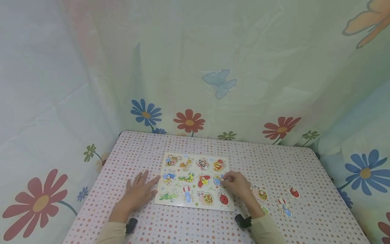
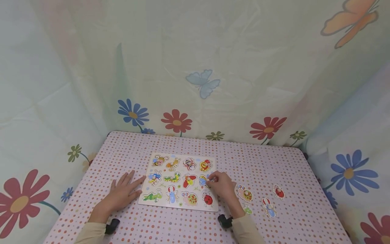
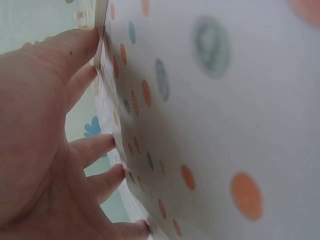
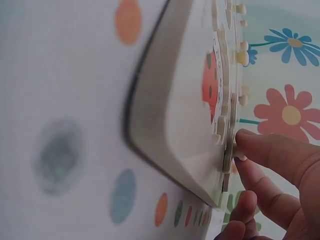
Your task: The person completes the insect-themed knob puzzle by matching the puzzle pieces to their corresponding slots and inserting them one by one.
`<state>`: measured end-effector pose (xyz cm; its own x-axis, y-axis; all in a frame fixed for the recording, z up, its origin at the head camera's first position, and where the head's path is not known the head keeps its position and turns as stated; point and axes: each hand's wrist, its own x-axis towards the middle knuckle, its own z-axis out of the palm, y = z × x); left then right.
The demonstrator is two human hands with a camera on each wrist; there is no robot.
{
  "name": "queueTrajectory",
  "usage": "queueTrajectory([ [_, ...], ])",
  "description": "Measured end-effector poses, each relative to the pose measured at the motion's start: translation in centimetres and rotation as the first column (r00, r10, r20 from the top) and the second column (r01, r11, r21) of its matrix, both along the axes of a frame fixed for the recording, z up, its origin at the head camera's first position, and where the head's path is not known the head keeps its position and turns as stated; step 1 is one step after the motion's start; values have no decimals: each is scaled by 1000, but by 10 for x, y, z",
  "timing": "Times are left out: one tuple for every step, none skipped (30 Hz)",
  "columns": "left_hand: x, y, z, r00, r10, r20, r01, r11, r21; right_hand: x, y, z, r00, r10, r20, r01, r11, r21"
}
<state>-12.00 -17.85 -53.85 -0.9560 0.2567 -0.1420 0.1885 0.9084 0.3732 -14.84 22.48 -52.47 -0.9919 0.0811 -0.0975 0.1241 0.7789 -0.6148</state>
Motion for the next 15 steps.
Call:
queueTrajectory([
  [0, 0, 0, 1000, 0, 0, 0, 1000, 1, 0, 0, 0, 1000, 0, 0, 0, 1000, 1],
  [0, 0, 0, 1000, 0, -1, 0, 1000, 1, 0, 0, 0, 1000, 1, 0, -1, 1000, 5],
  [0, 0, 0, 1000, 0, 0, 0, 1000, 4, 0, 0, 0, 1000, 1, 0, -1, 1000, 7],
  [0, 0, 0, 1000, 1, 1, -1, 1000, 6, 0, 0, 0, 1000, -2, 2, 2, 1000, 9],
  [0, 0, 0, 1000, 1, 1, -1, 1000, 9, 0, 0, 0, 1000, -3, 3, 3, 1000, 11],
  [0, 0, 0, 1000, 2, 1, -2, 1000, 13, 0, 0, 0, 1000, -3, 3, 3, 1000, 13],
  [0, 0, 0, 1000, 2, 2, -2, 1000, 16, 0, 0, 1, 1000, -4, 6, 4, 1000, 14],
  [0, 0, 0, 1000, 2, 1, -2, 1000, 17, 1, -1, 1, 1000, -5, 6, 5, 1000, 15],
  [0, 0, 0, 1000, 3, 1, -3, 1000, 18, 1, -1, 1, 1000, -6, 8, 6, 1000, 13],
  [0, 0, 0, 1000, 3, 1, -3, 1000, 17, 1, -1, 1, 1000, -7, 10, 7, 1000, 10],
  [0, 0, 0, 1000, 3, 1, -3, 1000, 17, 1, -1, 1, 1000, -7, 10, 7, 1000, 9],
  [0, 0, 0, 1000, 2, 0, -2, 1000, 14, 2, -1, 1, 1000, -8, 11, 7, 1000, 7],
  [0, 0, 0, 1000, 1, 1, -1, 1000, 9, 2, -1, 2, 1000, -7, 10, 7, 1000, 5],
  [0, 0, -1, 1000, 1, 0, -1, 1000, 8, 2, -1, 2, 1000, -7, 9, 7, 1000, 2],
  [0, 0, -1, 1000, 1, 1, -1, 1000, 7, 2, -1, 2, 1000, -5, 9, 5, 1000, -2],
])
